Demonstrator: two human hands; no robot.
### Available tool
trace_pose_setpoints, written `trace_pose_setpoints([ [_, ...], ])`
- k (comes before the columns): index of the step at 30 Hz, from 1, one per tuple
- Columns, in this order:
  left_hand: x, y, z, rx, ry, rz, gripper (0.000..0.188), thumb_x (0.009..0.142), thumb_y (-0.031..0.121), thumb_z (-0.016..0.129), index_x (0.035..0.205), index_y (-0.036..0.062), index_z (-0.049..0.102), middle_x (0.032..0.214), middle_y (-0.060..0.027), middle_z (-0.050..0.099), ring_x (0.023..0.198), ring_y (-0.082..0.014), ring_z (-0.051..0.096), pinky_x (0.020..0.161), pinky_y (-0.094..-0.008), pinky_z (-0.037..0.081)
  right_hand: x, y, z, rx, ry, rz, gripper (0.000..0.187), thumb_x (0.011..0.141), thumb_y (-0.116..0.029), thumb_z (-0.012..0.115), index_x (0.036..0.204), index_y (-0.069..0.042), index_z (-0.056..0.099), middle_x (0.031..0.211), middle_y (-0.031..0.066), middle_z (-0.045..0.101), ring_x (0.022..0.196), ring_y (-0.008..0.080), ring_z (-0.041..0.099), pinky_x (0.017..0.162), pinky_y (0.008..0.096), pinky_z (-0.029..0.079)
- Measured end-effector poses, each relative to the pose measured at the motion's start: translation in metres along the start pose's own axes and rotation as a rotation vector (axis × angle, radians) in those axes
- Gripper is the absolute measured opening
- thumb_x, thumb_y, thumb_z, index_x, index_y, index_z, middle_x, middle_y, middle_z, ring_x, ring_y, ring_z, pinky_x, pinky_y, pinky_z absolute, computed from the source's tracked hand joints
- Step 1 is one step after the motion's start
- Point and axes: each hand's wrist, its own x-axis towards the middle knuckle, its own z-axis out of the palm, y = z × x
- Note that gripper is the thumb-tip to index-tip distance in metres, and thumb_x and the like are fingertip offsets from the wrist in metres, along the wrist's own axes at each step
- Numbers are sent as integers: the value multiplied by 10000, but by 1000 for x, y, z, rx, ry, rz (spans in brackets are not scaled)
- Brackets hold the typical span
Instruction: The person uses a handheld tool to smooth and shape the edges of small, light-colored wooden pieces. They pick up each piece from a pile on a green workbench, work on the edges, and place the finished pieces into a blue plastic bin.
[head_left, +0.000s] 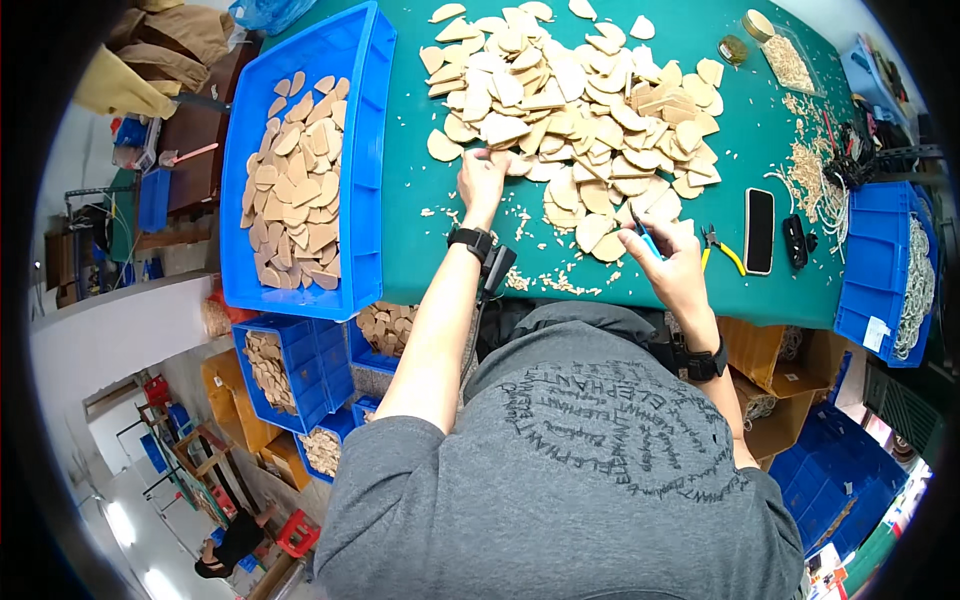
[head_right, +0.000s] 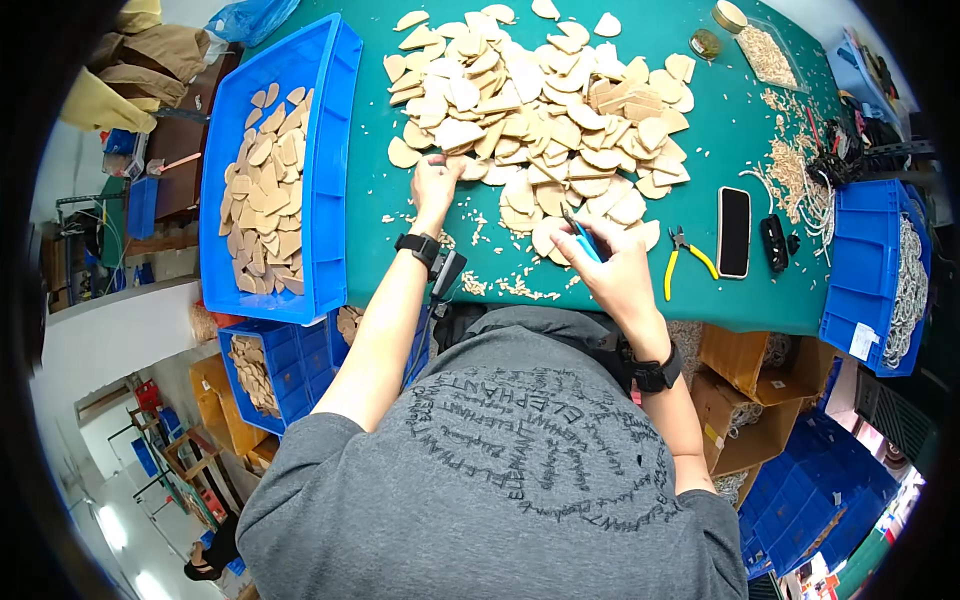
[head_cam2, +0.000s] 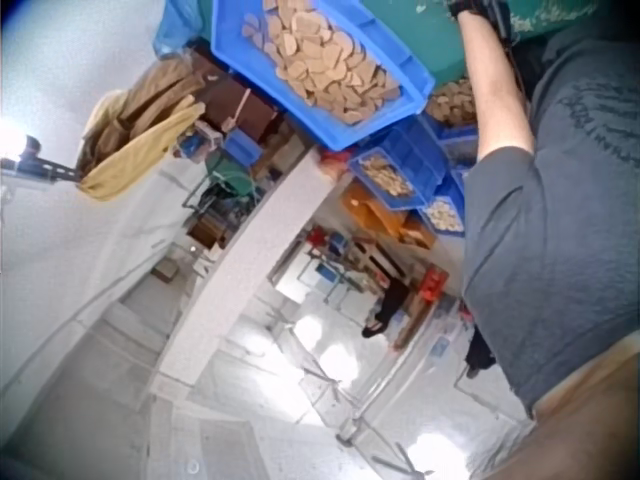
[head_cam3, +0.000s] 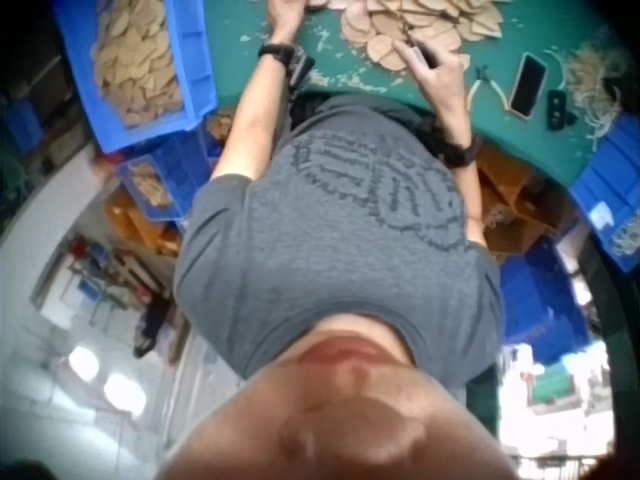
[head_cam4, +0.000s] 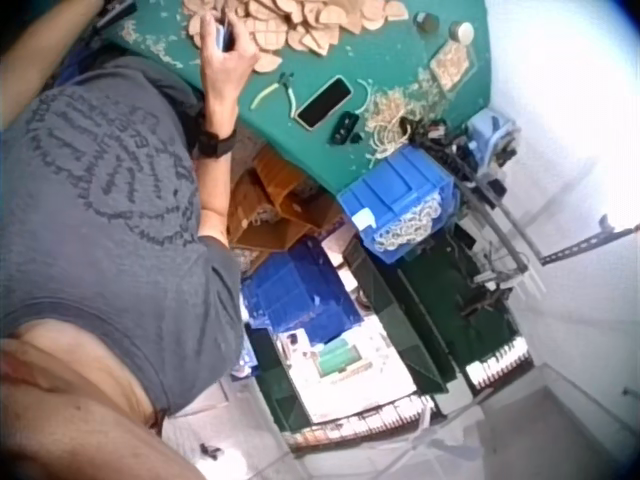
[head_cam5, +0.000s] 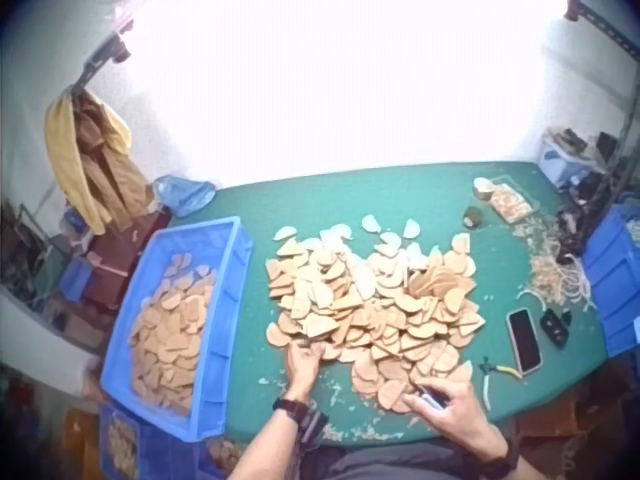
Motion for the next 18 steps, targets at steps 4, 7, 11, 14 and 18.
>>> trace_pose_setpoints([
  [4,-11,-5,-3,-397,-227,-157,355,787,359,692,889,27,618,875,-73,670,794,-190,639,737,-328,504,4,6,-4,13,-47,17,294,813,-252,727,980,-15,682,724,4,630,621,53,534,564,211,431],
  [7,-42,29,-21,-968,-410,-299,313,834,296,605,961,9,613,981,-110,655,851,-204,636,793,-343,501,9,-8,-5,-15,-98,37,298,812,-255,726,984,-17,679,764,22,658,653,66,569,597,220,461],
  [11,-82,95,-58,-1299,-494,-314,299,854,268,519,966,-3,575,957,-129,620,828,-223,627,813,-371,508,16,-7,-3,9,-173,-35,307,810,-253,726,1001,-18,673,826,58,685,704,90,614,637,235,488],
  [14,-93,100,-73,-1340,-689,-140,272,855,278,499,900,13,543,839,-111,574,755,-203,597,784,-372,519,18,-9,2,40,-204,-94,312,815,-262,718,1005,-19,669,833,65,689,719,106,630,656,245,498],
  [18,-108,108,-92,-1344,-829,-110,316,907,363,481,809,63,497,742,-71,503,680,-158,546,657,-309,508,19,-18,3,55,-263,-95,321,820,-282,711,1015,-31,670,831,64,687,728,109,631,667,247,498],
])
